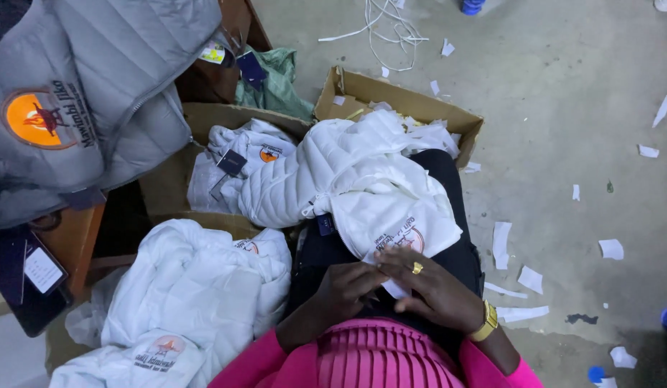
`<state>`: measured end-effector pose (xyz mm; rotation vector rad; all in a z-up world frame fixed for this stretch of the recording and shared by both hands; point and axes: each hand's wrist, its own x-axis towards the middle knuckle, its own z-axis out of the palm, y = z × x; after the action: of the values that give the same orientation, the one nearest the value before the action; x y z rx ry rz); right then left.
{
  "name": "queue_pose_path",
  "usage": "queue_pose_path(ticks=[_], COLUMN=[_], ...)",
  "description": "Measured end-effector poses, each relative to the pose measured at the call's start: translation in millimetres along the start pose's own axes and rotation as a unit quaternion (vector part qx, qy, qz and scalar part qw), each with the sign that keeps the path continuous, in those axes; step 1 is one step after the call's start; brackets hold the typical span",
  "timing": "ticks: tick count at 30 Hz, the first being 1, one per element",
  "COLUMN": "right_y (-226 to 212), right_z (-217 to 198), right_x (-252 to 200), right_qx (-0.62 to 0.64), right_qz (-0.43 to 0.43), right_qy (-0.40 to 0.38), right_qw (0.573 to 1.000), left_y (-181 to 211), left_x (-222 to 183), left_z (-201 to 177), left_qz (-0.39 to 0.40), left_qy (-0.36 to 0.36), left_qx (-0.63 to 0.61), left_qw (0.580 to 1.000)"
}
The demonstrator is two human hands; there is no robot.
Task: Trimming loose threads from white jackets using small scissors as part of a quality control process.
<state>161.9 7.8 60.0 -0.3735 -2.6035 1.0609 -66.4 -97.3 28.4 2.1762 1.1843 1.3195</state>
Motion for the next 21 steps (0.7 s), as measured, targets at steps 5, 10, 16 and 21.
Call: queue_pose_path(ticks=[5, 10, 16, 21], right_y=[-9, 13, 52, 25], right_z=[7, 53, 89, 39], right_x=[-4, -21, -25, -5], right_qx=[-0.068, 0.128, 0.562, 0.721], right_qz=[-0.025, 0.018, 0.159, 0.085], right_qy=[0.147, 0.371, 0.485, 0.436], right_qw=[0.987, 0.919, 0.651, 0.531], left_y=[5, -16, -46, -58], left_x=[28, 26, 6, -25], left_z=[-7, 7, 29, 34], left_qz=[0.029, -0.051, -0.417, -0.479], left_qy=[-0.005, 0.019, 0.150, 0.264], left_qx=[0.004, -0.037, -0.393, -0.448], left_qw=[1.000, 0.998, 0.805, 0.708])
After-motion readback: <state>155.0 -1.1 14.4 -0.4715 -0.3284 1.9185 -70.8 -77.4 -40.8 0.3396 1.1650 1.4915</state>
